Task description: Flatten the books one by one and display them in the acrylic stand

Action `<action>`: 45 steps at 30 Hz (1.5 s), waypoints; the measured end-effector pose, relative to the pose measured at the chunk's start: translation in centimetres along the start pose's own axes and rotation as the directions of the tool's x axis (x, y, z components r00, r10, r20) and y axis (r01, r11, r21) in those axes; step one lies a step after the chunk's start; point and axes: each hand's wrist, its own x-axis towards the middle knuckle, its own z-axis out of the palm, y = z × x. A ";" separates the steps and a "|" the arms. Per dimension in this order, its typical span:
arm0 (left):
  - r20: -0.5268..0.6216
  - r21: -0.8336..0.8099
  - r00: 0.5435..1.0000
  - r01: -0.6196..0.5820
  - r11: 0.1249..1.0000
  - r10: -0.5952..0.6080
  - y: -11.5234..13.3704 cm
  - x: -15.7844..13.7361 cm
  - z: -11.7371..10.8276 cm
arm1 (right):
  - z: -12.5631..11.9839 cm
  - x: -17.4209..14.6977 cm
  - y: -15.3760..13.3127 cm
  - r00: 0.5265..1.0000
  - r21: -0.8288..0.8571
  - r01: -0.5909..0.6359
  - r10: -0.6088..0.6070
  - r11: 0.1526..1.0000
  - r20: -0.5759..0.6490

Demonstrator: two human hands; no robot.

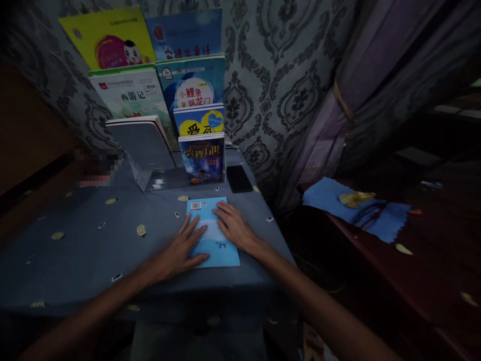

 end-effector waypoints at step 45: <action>-0.290 0.179 0.957 0.033 0.983 0.020 -4.3 7.0 0.2 | -1.5 1.3 0.9 0.966 -0.255 -0.209 0.239 0.944 0.095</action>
